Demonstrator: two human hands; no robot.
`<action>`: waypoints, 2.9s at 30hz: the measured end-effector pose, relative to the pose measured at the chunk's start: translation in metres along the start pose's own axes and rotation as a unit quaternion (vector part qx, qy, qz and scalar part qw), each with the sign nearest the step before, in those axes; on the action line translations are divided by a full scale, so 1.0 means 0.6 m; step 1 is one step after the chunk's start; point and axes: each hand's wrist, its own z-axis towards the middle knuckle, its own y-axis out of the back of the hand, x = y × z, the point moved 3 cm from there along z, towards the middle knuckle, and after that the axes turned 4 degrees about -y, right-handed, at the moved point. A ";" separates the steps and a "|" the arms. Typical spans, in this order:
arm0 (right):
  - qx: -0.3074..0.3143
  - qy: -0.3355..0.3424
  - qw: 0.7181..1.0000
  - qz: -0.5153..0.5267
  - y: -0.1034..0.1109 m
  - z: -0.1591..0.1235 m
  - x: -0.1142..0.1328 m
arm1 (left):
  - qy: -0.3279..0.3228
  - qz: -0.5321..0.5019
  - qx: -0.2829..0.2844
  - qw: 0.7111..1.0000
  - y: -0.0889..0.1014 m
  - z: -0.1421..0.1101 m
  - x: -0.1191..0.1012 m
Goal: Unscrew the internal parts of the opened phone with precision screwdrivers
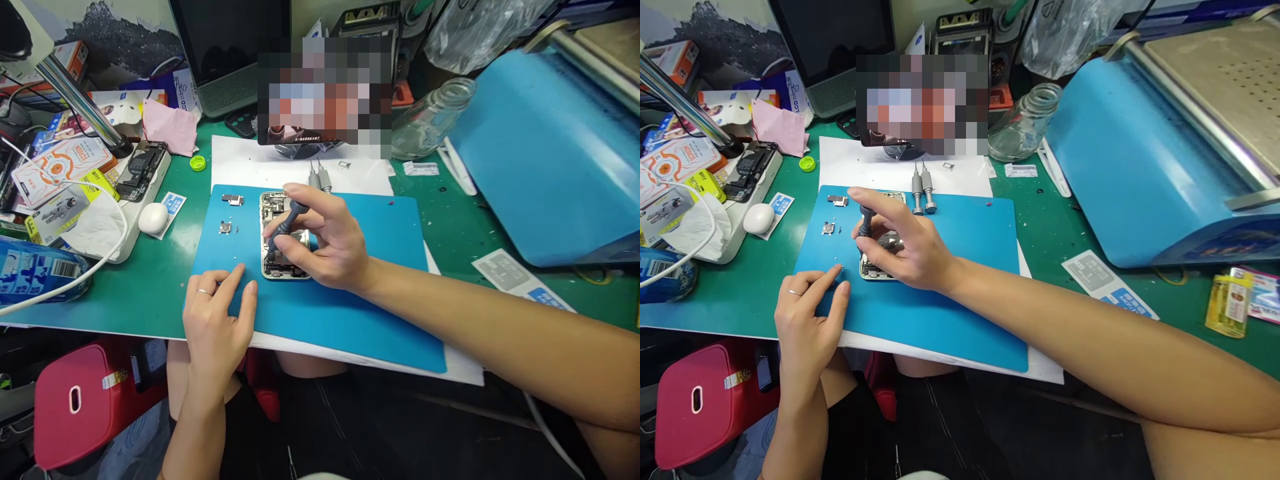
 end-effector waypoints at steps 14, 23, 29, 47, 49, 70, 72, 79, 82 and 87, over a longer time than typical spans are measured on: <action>-0.021 -0.004 0.986 -0.162 0.090 0.027 0.047 | -0.016 0.028 0.042 0.999 -0.005 0.002 0.002; 0.172 -0.053 0.897 -0.405 0.207 0.022 -0.030 | -0.085 0.002 0.110 0.990 -0.005 0.004 0.000; 0.206 -0.109 0.896 -0.377 0.205 0.009 -0.081 | -0.104 0.011 0.113 0.988 -0.004 0.007 -0.003; 0.235 -0.153 0.907 -0.314 0.173 0.019 -0.057 | -0.099 0.015 0.112 0.989 -0.005 0.010 -0.002; 0.237 -0.145 0.905 -0.321 0.170 0.017 -0.058 | -0.100 0.012 0.114 0.988 -0.005 0.009 -0.002; 0.046 -0.173 0.970 -0.164 0.148 0.017 -0.045 | -0.106 0.009 0.113 0.988 -0.004 0.006 0.001; -0.011 -0.186 0.973 -0.133 0.149 0.017 -0.039 | -0.106 0.008 0.110 0.988 -0.004 0.005 0.001; -0.215 -0.180 0.946 -0.165 0.168 0.016 -0.031 | -0.104 0.009 0.112 0.988 -0.005 0.006 0.002; -0.244 -0.180 0.942 -0.147 0.175 0.017 -0.042 | -0.106 0.010 0.109 0.988 -0.004 0.006 0.001; -0.255 -0.229 0.931 -0.127 0.183 0.015 -0.062 | -0.107 0.007 0.108 0.988 -0.004 0.007 0.000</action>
